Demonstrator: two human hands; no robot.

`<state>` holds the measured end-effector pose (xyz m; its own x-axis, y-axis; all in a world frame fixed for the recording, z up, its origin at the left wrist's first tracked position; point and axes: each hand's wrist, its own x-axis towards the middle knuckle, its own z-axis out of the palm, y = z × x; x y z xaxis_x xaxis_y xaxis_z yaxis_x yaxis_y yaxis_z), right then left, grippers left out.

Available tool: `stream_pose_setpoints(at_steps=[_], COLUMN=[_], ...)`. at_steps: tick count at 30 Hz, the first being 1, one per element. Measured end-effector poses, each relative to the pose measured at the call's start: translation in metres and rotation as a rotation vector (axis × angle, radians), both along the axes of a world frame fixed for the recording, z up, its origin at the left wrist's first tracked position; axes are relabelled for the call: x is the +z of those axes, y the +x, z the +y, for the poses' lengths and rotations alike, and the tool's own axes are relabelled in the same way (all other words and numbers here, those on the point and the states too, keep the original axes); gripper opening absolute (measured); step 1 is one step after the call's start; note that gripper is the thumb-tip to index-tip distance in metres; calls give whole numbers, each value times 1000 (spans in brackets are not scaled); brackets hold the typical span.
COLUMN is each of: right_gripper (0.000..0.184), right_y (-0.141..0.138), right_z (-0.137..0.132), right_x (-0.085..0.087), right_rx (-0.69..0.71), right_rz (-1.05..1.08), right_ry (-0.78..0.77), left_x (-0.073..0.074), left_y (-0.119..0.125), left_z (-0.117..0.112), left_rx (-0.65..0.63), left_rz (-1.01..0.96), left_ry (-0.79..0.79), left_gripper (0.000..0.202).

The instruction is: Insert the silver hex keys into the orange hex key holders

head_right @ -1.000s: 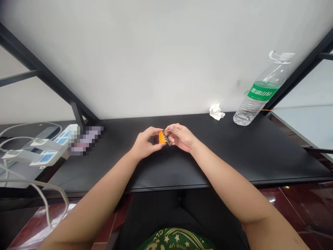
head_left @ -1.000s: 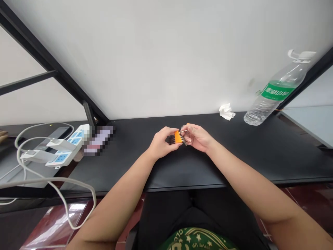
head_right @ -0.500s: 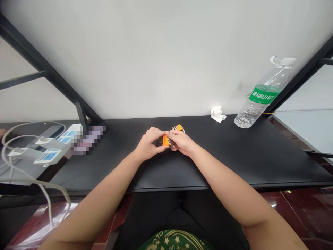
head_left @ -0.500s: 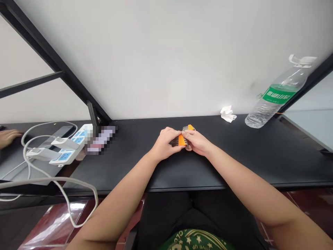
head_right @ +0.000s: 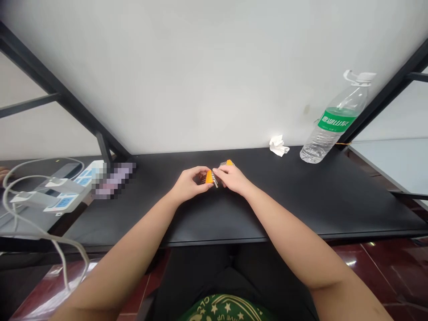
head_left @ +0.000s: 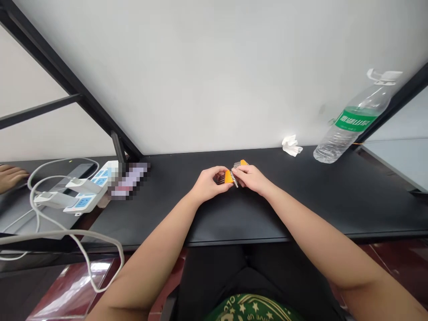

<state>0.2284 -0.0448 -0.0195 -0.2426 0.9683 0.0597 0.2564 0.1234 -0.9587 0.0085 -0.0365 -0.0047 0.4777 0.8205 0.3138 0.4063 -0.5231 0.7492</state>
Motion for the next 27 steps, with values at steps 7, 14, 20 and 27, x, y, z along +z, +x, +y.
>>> stream_pose_setpoints(at_steps=[7,14,20,27], right_gripper=[12,6,16,8], right_y=[20,6,13,17], right_z=[12,7,-5,-9], right_x=[-10,-2,13,22], right_rx=[-43,-47,-37,35], right_rz=[-693,-902,-873,-446], right_ry=[295,180,33,285], left_x=[-3,0,-3,-1], left_y=[-11,-10,-11,-12], left_z=[9,9,10,9], left_rx=[72,-4,-21,-29], left_rz=[202,197,204,189], left_ry=[146,186,185,182], left_gripper=[47,43,44,43])
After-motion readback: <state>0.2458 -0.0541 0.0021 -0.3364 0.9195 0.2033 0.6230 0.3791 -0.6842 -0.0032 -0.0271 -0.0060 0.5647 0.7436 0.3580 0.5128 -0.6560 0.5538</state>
